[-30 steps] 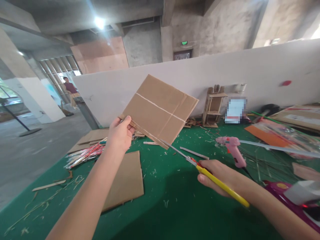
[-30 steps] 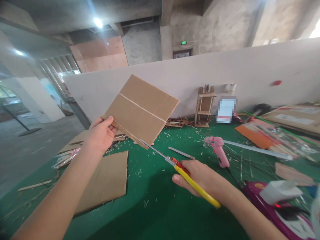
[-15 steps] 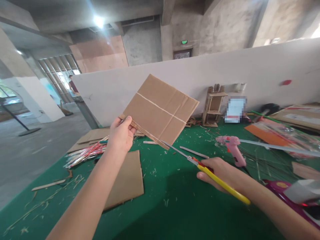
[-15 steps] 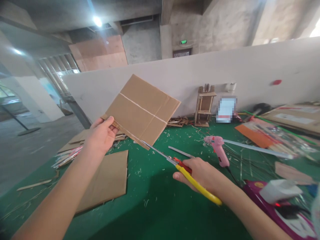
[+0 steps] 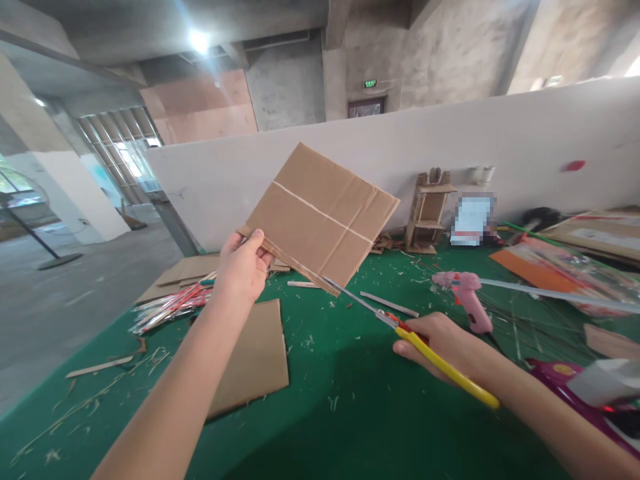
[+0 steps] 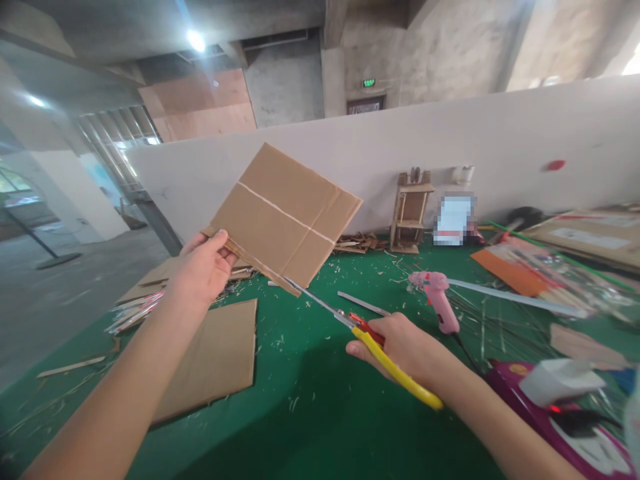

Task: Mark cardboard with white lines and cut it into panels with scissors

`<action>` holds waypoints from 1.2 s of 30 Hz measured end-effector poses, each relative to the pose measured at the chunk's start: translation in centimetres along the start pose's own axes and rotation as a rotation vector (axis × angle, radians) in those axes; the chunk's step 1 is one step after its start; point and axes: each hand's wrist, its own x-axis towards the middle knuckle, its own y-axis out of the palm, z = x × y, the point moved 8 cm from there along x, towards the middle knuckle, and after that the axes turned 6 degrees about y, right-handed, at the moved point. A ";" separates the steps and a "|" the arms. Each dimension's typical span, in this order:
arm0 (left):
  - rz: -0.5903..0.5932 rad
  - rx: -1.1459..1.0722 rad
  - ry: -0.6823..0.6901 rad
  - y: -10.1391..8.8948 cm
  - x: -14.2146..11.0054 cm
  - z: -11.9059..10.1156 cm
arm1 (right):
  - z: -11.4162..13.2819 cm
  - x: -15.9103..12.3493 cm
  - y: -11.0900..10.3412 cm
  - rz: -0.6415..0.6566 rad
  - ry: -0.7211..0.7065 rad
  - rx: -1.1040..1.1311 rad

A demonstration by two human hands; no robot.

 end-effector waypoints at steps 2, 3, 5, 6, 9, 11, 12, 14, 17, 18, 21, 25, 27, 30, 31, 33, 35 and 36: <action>-0.001 -0.004 -0.003 -0.1 0.1 0.1 | 0.2 -0.1 0.0 0.003 0.000 0.009; -0.003 -0.007 -0.005 -0.1 0.1 0.2 | 0.3 -0.1 0.0 0.006 -0.008 0.014; -0.006 -0.017 -0.015 -0.1 0.1 0.4 | 0.8 -0.3 0.0 0.016 -0.046 0.019; -0.008 -0.021 -0.024 -0.2 0.1 0.6 | 1.1 -0.4 0.1 0.024 -0.067 0.016; -0.014 -0.016 -0.050 -0.2 0.0 1.1 | 1.4 -0.5 0.2 0.035 -0.088 -0.004; -0.009 -0.010 -0.053 -0.1 -0.1 1.1 | 1.3 -0.3 0.3 0.031 -0.063 -0.018; -0.003 -0.012 -0.049 0.1 -0.2 1.0 | 1.2 -0.3 0.2 0.023 -0.050 -0.028; 0.013 -0.021 -0.038 0.3 -0.3 0.8 | 1.0 -0.2 0.1 0.001 -0.031 -0.048; 0.030 -0.031 -0.026 0.5 -0.5 0.6 | 0.8 -0.1 -0.2 -0.032 -0.029 -0.046; 0.034 -0.033 -0.024 0.6 -0.5 0.6 | 0.8 -0.2 -0.3 -0.038 -0.031 -0.038; 0.042 -0.035 -0.020 0.6 -0.4 0.6 | 0.6 -0.3 -0.3 -0.039 -0.024 -0.026; 0.047 -0.030 -0.024 0.7 -0.5 0.9 | 0.1 -0.1 -0.2 -0.059 -0.006 -0.046; 0.050 -0.032 -0.028 0.8 -0.6 1.0 | 0.0 0.0 -0.1 -0.063 -0.021 -0.068; 0.067 -0.029 -0.031 1.0 -0.9 1.2 | 0.1 0.0 0.3 -0.049 -0.060 -0.091; 0.070 -0.027 -0.035 1.1 -1.0 1.2 | 0.2 0.0 0.3 -0.049 -0.064 -0.092; 0.072 -0.026 -0.044 1.2 -1.1 1.4 | 0.2 -0.1 0.3 -0.051 -0.035 -0.086; 0.072 -0.029 -0.041 1.2 -1.2 1.5 | 0.2 -0.2 0.3 -0.039 0.016 -0.060; 0.076 -0.031 -0.036 1.3 -1.3 1.5 | 0.3 -0.2 0.3 -0.028 0.033 -0.041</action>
